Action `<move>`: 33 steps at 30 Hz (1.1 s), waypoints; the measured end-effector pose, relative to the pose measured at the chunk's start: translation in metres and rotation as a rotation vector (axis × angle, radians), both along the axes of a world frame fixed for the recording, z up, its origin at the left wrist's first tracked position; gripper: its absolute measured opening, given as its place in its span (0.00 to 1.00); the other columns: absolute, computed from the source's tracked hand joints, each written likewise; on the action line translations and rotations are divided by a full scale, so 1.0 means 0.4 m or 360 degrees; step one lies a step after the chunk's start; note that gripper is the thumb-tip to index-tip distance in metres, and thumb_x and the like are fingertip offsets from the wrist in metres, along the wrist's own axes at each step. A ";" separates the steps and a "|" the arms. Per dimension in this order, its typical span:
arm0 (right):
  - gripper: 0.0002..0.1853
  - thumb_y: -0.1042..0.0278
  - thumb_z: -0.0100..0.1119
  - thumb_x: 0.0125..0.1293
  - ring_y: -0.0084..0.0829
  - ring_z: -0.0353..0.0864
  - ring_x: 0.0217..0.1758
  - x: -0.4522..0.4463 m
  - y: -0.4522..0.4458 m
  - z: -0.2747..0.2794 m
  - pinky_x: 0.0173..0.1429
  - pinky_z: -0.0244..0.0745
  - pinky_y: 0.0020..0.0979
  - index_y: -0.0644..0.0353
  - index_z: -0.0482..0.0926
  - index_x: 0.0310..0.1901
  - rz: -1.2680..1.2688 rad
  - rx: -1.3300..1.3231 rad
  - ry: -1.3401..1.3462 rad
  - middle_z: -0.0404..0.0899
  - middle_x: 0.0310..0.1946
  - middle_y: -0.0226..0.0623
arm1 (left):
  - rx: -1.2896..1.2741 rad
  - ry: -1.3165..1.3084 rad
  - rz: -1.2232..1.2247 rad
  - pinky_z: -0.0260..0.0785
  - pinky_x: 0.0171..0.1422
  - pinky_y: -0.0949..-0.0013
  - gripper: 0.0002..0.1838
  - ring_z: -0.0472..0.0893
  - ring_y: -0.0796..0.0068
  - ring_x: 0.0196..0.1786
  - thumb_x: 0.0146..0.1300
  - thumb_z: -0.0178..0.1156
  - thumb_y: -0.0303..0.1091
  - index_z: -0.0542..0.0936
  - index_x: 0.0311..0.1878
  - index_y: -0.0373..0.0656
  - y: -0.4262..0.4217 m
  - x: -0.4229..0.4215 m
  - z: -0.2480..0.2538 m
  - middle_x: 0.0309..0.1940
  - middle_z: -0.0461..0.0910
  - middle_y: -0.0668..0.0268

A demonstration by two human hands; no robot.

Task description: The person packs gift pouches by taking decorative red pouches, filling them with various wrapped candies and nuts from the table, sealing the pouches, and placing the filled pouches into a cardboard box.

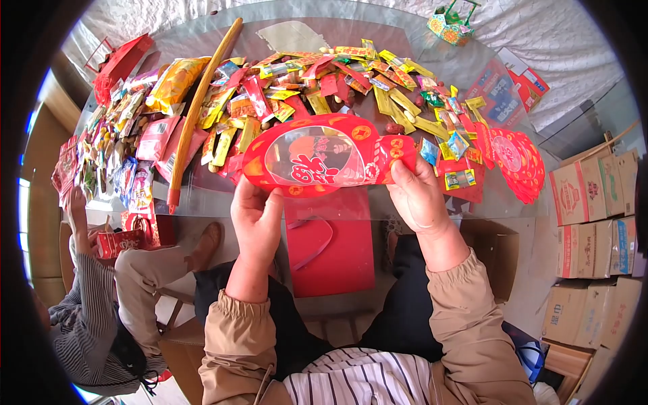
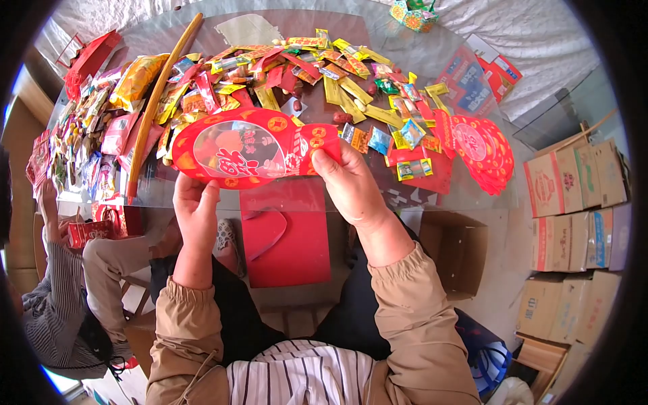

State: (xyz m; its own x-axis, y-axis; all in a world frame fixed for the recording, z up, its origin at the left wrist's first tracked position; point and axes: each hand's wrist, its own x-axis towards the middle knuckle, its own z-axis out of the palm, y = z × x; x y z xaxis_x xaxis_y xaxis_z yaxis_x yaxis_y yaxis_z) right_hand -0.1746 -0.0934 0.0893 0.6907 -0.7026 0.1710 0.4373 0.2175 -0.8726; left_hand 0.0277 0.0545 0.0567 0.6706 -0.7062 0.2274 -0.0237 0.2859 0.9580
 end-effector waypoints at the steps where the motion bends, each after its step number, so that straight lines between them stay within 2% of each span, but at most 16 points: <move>1: 0.14 0.66 0.54 0.80 0.16 0.75 0.57 -0.002 -0.001 -0.002 0.67 0.67 0.27 0.60 0.78 0.61 0.0010 0.0014 -0.0013 0.81 0.54 0.24 | 0.0023 -0.0024 0.0013 0.67 0.43 0.80 0.12 0.75 0.87 0.38 0.71 0.58 0.22 0.78 0.56 0.39 -0.002 -0.002 -0.014 0.41 0.81 0.72; 3: 0.14 0.66 0.54 0.80 0.16 0.75 0.57 -0.003 -0.006 -0.012 0.66 0.67 0.27 0.60 0.77 0.62 0.0058 0.0005 -0.0018 0.80 0.54 0.24 | 0.0023 -0.0028 0.0067 0.68 0.39 0.79 0.10 0.75 0.86 0.35 0.70 0.60 0.24 0.78 0.53 0.39 -0.006 -0.009 -0.019 0.39 0.81 0.71; 6: 0.14 0.66 0.55 0.79 0.16 0.74 0.57 -0.001 -0.001 -0.009 0.66 0.67 0.27 0.59 0.77 0.62 0.0062 0.0020 -0.0048 0.80 0.55 0.24 | -0.0004 0.0040 -0.0036 0.71 0.53 0.76 0.16 0.80 0.83 0.47 0.70 0.56 0.18 0.77 0.60 0.38 0.004 0.003 -0.022 0.48 0.83 0.68; 9: 0.14 0.66 0.55 0.79 0.16 0.74 0.58 -0.002 -0.002 -0.014 0.67 0.66 0.27 0.59 0.77 0.61 0.0065 0.0092 -0.0108 0.80 0.56 0.25 | -0.0030 0.0109 -0.0135 0.72 0.54 0.75 0.14 0.81 0.82 0.49 0.71 0.57 0.19 0.78 0.58 0.37 0.005 -0.009 -0.010 0.49 0.84 0.67; 13: 0.14 0.66 0.56 0.79 0.20 0.76 0.61 0.004 0.003 -0.002 0.69 0.66 0.30 0.58 0.77 0.61 0.0089 0.0134 -0.0177 0.80 0.57 0.27 | 0.0124 0.0247 -0.0221 0.72 0.53 0.76 0.09 0.81 0.83 0.48 0.71 0.60 0.22 0.81 0.53 0.36 0.003 -0.008 -0.024 0.46 0.86 0.68; 19: 0.14 0.68 0.55 0.78 0.25 0.75 0.65 0.011 0.007 -0.010 0.74 0.64 0.36 0.56 0.77 0.61 0.0132 0.0255 -0.0311 0.80 0.59 0.29 | 0.0102 0.0309 -0.0400 0.71 0.50 0.77 0.09 0.80 0.86 0.45 0.72 0.60 0.24 0.82 0.53 0.37 -0.002 -0.018 -0.035 0.45 0.85 0.70; 22: 0.15 0.68 0.54 0.78 0.26 0.75 0.67 0.016 0.009 -0.002 0.76 0.62 0.37 0.56 0.77 0.62 0.0143 0.0259 -0.0323 0.80 0.60 0.29 | 0.0026 0.0245 -0.0270 0.71 0.49 0.77 0.09 0.79 0.86 0.44 0.72 0.60 0.24 0.82 0.53 0.38 -0.018 -0.033 -0.029 0.45 0.85 0.71; 28: 0.17 0.67 0.54 0.78 0.29 0.73 0.71 0.022 0.011 -0.002 0.80 0.58 0.44 0.54 0.76 0.66 0.0183 0.0345 -0.0410 0.79 0.64 0.30 | 0.0046 0.0271 -0.0457 0.72 0.51 0.76 0.10 0.80 0.85 0.46 0.72 0.62 0.24 0.82 0.54 0.38 -0.034 -0.064 -0.010 0.46 0.85 0.71; 33: 0.18 0.67 0.54 0.78 0.31 0.73 0.72 0.020 0.010 0.000 0.80 0.58 0.46 0.54 0.76 0.66 0.0210 0.0404 -0.0429 0.79 0.65 0.31 | 0.0012 0.0349 -0.0497 0.73 0.54 0.73 0.12 0.81 0.83 0.48 0.70 0.65 0.24 0.82 0.55 0.38 -0.041 -0.074 -0.008 0.47 0.85 0.71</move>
State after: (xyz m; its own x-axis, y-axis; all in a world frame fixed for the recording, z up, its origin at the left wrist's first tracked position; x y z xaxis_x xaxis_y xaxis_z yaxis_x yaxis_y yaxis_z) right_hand -0.1666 -0.0894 0.0893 0.7318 -0.6542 0.1908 0.5975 0.4813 -0.6414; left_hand -0.0021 0.0380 0.0537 0.4549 -0.8853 0.0961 0.2695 0.2397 0.9327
